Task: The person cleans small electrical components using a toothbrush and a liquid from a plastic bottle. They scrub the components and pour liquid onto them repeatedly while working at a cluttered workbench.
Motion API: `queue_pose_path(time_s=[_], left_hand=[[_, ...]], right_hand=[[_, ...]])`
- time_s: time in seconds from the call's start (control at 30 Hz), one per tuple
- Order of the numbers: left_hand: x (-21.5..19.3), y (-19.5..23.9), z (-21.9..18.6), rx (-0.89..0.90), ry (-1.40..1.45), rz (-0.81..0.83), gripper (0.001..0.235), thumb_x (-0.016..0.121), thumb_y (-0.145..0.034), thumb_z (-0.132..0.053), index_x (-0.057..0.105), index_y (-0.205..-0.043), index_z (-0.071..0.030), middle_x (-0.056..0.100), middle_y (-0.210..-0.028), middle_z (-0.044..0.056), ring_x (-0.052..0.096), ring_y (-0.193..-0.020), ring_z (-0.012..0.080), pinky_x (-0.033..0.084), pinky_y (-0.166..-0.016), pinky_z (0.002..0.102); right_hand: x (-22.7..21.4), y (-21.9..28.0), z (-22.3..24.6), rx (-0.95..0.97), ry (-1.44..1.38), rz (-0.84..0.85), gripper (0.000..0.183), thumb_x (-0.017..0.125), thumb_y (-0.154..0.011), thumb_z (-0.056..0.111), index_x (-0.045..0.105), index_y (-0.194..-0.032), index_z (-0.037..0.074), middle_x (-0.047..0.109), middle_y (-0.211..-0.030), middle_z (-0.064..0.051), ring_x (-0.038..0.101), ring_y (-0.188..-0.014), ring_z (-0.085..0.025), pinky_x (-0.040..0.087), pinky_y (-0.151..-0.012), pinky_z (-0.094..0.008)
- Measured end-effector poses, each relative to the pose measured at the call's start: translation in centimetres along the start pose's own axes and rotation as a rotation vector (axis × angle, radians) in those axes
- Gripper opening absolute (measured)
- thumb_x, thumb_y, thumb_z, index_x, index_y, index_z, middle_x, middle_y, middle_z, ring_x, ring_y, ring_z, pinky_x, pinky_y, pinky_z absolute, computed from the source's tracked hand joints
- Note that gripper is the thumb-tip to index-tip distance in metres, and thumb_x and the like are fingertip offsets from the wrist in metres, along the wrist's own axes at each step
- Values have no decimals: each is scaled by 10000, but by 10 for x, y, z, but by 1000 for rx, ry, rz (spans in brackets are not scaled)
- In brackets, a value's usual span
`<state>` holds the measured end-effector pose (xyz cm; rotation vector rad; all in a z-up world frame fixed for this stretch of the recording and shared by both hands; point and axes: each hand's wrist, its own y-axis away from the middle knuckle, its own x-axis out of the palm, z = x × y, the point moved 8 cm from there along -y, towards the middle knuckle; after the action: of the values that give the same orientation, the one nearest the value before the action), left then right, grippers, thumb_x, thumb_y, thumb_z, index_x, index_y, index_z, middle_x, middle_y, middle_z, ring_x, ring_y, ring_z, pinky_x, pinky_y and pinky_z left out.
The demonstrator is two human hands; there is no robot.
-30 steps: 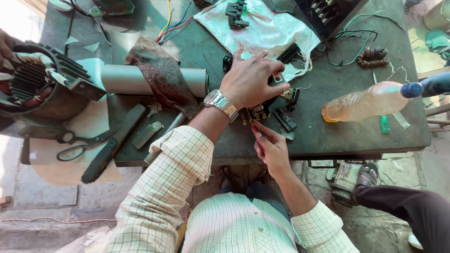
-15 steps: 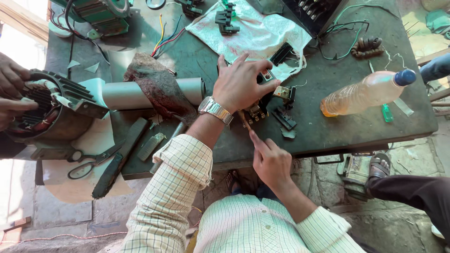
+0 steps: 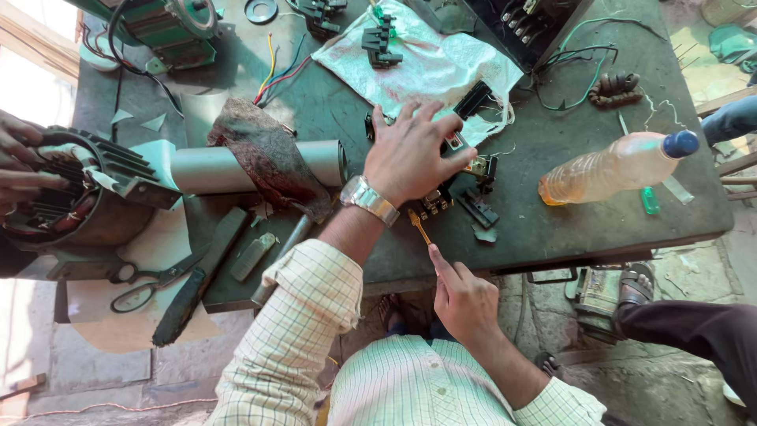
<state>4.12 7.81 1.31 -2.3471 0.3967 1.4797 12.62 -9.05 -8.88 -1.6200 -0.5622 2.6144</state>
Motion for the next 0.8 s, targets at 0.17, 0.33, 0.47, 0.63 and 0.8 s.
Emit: queue_pose_path(time_s=[0.17,0.33,0.47,0.63,0.8], left_hand=[[-1,3,-1,28,7,-31,536,648,-853,-644,708,-1191,-232,373,-1564,171,355,-1426,396,188,-1048,815],[2,1,1,-26,34,50,489,654,-850,-644,734,-1124,-247,305,-1603,138,320,-1458,382,165,-1087,809],[0,4,-4,22,14,-31,502,659,-868,-630,729,-1168,-234,322,-1590,158,327,-1453,397,160,-1066,838],[-2,1,1,-13,33,27,485,656,-849,-639,739,-1121,-246,320,-1592,146,304,-1456,391,153,-1077,827],[2,4,-2,1,26,-5,485,666,-855,-629,731,-1140,-241,337,-1591,144,309,-1463,389,158,-1084,824]], right_hand=[[-11,-9,7,-12,-104,-24,449,658,-907,89,663,-1353,134,689,-778,-86,662,-588,-289,522,-526,-394],[-5,-15,-4,124,-10,262,450,654,-884,129,675,-1330,190,709,-706,-92,690,-607,-280,534,-555,-430],[-8,-12,-1,83,-24,189,419,647,-907,140,676,-1324,177,707,-742,-103,695,-645,-297,535,-582,-436],[-14,-16,2,79,-35,203,489,647,-843,117,668,-1330,150,737,-811,-104,702,-636,-314,548,-573,-435],[-15,-18,6,53,-45,156,453,649,-881,113,679,-1328,183,721,-790,-96,701,-670,-303,546,-596,-432]])
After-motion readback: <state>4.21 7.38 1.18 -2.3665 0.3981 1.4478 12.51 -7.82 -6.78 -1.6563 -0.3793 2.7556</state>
